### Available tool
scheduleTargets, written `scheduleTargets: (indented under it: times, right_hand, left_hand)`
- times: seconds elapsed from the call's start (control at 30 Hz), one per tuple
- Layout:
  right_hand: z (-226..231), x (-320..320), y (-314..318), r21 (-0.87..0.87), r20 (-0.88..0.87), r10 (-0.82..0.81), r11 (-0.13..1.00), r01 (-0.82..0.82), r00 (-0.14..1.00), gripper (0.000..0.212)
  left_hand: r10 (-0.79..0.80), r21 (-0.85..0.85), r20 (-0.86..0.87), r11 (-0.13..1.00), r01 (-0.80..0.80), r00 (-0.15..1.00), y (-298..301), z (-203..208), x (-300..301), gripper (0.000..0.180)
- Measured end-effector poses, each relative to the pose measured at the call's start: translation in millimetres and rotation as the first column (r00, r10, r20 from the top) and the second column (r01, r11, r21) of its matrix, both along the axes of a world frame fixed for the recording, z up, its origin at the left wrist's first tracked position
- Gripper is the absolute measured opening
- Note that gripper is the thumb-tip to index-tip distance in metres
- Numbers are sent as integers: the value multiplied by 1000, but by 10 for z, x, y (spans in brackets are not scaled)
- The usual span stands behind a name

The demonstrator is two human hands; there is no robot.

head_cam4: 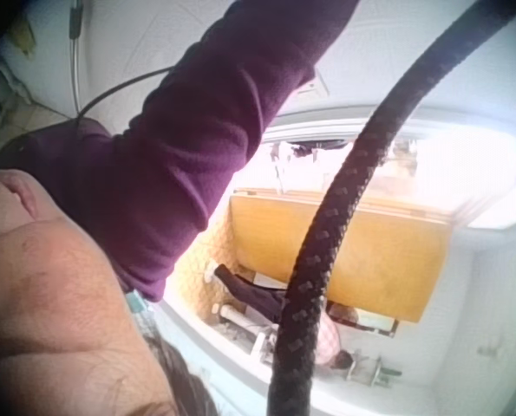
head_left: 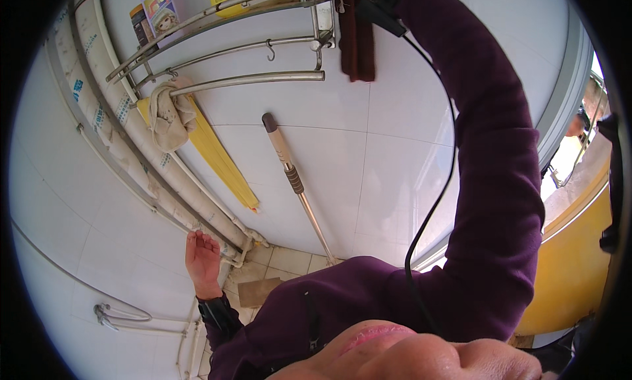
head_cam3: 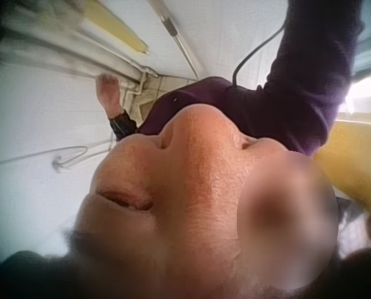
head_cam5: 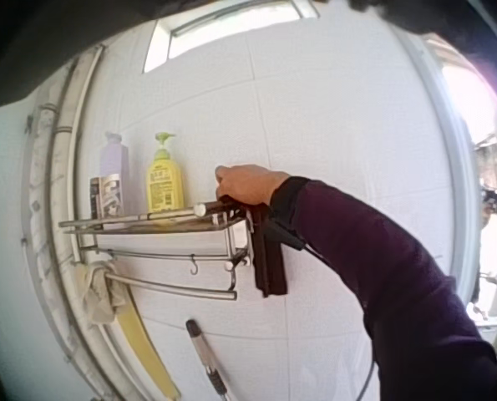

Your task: The person wipes the white tiled walls and a metal rack in a bathroom using a dark cloth. They clean around a wall-mounted electrical outlet and a colorful braided decoration, then briefly handle a white cloth before resuming wiping.

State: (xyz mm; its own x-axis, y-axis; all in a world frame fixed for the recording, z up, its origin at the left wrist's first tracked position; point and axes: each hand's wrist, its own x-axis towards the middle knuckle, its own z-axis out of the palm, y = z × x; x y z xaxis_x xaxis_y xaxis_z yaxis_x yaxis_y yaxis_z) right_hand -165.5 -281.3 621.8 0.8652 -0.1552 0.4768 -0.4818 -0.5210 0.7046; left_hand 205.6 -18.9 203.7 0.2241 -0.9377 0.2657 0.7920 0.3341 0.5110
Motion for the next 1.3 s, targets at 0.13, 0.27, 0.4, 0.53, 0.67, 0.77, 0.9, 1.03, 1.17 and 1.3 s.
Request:
scheduleTargets:
  times: [0.13,0.27,0.4,0.53,0.67,0.77,0.9,1.03,1.17,1.3]
  right_hand:
    - [-69,-98,89,-61,50,-36,997,39,998,14]
    - [-229,-93,122,-113,284,-64,989,100,957,13]
    - [-321,-42,57,-140,315,45,990,-1,948,11]
    - [-485,-132,14,-119,492,159,986,-115,856,6]
    - [-756,-319,66,-26,523,4,1000,11,853,8]
    - [-901,-470,130,116,463,-81,993,30,883,16]
    - [-978,-624,197,165,507,37,976,-139,861,25]
    - [-1500,-728,378,492,772,-56,683,-540,633,41]
    - [-2798,-661,732,468,824,-50,620,-630,564,37]
    - [-4023,-590,1098,604,796,-336,410,-683,503,35]
  left_hand:
    - [73,28,-51,997,-72,996,255,-132,122,14]
    - [167,5,-43,986,-167,985,591,-231,284,15]
    - [219,35,-34,975,-218,975,680,-215,315,15]
    - [183,-4,8,983,-183,983,533,-103,271,15]
    - [177,1,24,984,-177,984,514,-89,204,15]
    - [127,-8,9,992,-127,992,557,-105,193,15]
    - [170,25,35,985,-171,985,521,-82,246,15]
    - [93,44,102,994,-98,990,310,-75,256,17]
    - [-144,22,50,989,143,988,-25,-223,7,20]
    - [-368,214,96,915,342,925,-332,-385,-403,16]
